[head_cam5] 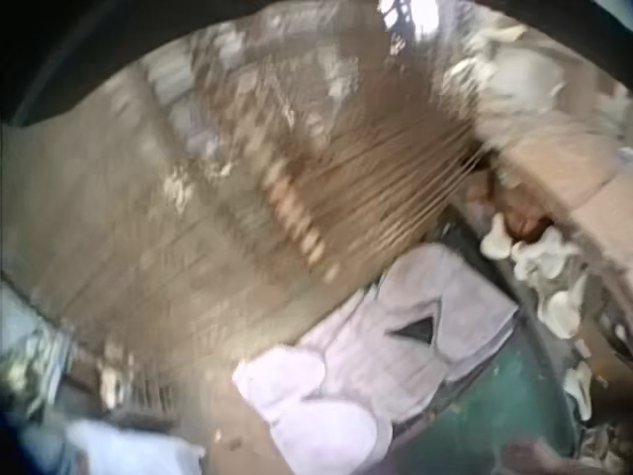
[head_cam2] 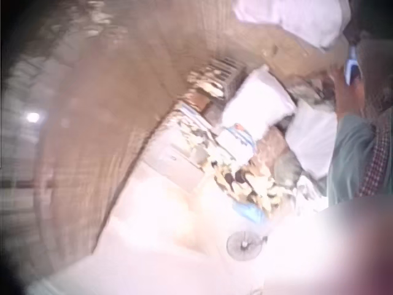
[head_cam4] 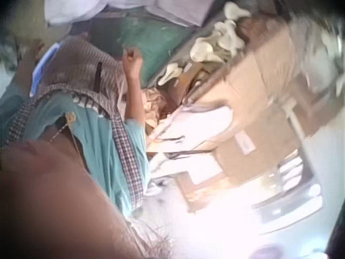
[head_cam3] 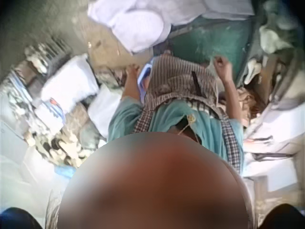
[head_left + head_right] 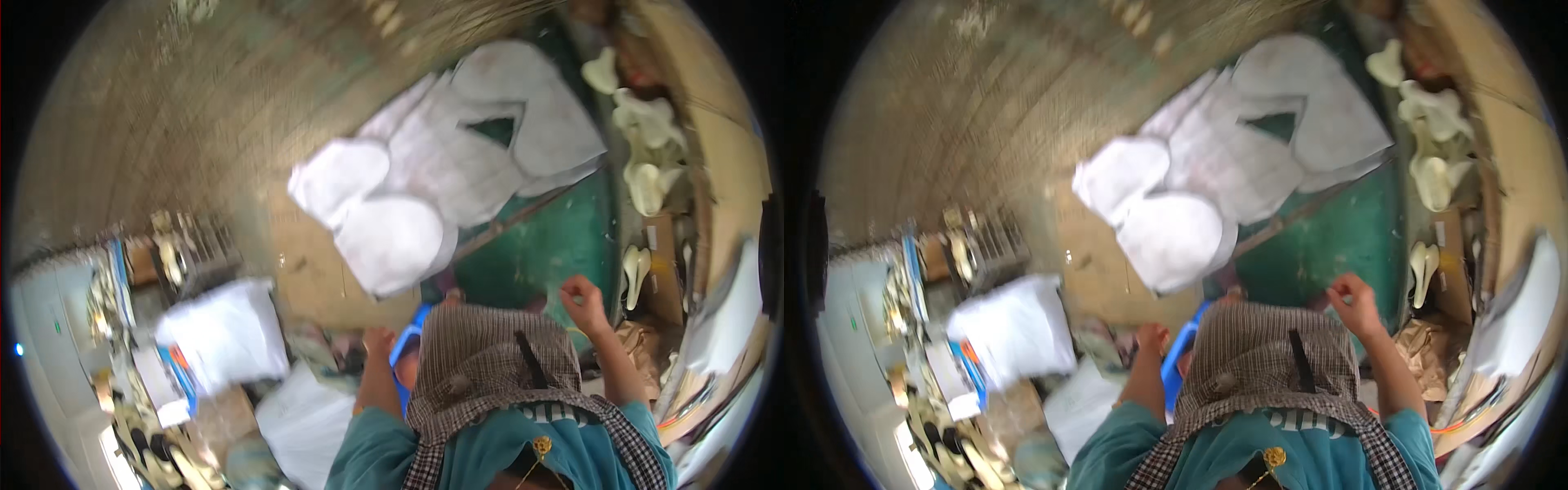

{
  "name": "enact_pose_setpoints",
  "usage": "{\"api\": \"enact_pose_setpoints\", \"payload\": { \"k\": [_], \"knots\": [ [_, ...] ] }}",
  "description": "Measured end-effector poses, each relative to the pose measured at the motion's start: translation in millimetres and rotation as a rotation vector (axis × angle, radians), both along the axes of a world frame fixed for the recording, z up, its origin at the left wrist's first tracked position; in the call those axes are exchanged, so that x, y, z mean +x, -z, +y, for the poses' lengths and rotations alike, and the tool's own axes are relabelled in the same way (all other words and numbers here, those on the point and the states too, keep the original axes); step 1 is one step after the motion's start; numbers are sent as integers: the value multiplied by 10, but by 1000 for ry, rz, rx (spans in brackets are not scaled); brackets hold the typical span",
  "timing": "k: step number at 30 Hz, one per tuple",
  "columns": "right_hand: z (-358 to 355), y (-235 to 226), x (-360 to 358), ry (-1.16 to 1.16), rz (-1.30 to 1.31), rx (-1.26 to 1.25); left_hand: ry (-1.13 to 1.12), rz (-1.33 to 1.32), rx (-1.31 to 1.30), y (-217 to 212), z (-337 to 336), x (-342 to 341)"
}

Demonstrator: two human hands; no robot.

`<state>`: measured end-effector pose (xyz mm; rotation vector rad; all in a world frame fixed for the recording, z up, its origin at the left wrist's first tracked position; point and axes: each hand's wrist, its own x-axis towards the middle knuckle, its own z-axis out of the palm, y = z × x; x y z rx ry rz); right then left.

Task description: Applying spray adhesive to foam padding components and placing them on a rack.

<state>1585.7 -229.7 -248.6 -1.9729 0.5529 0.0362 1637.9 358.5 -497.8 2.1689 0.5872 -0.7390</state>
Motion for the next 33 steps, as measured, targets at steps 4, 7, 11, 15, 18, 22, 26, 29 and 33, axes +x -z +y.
{"api": "enact_pose_setpoints", "payload": {
  "k": [4, 7, 11, 15, 18, 22, 26, 29, 33],
  "knots": [
    [-1292, -1207, -1315, 504, -227, -533, -458, 221, -302, -895, -2160, 422],
    [-2099, -1517, -2789, 998, -4, -1055, -191, 194, -288, -1400, -3195, 712],
    [-2508, -843, -4710, 1139, 468, -1112, 274, 99, -356, -2113, -4969, 840],
    [-2285, -255, -4943, 1070, 508, -1088, 777, -2, -432, -2862, -6346, 371],
    [-2296, -475, -4760, 1143, 518, -1155, 955, -68, -563, -2911, -6702, 184],
    [-2241, -405, -5151, 1328, 445, -1127, 1392, -115, -494, -2889, -6857, -121],
    [-2364, -549, -5320, 1392, 313, -796, 1503, -114, -261, -2681, -6724, 99],
    [-2466, -552, -5336, 1375, 256, -814, 1483, -175, -53, -2545, -6728, 265],
    [-2530, -526, -5529, 1460, 490, -797, 1403, 6, -53, -2585, -6971, 156]
  ]
}}
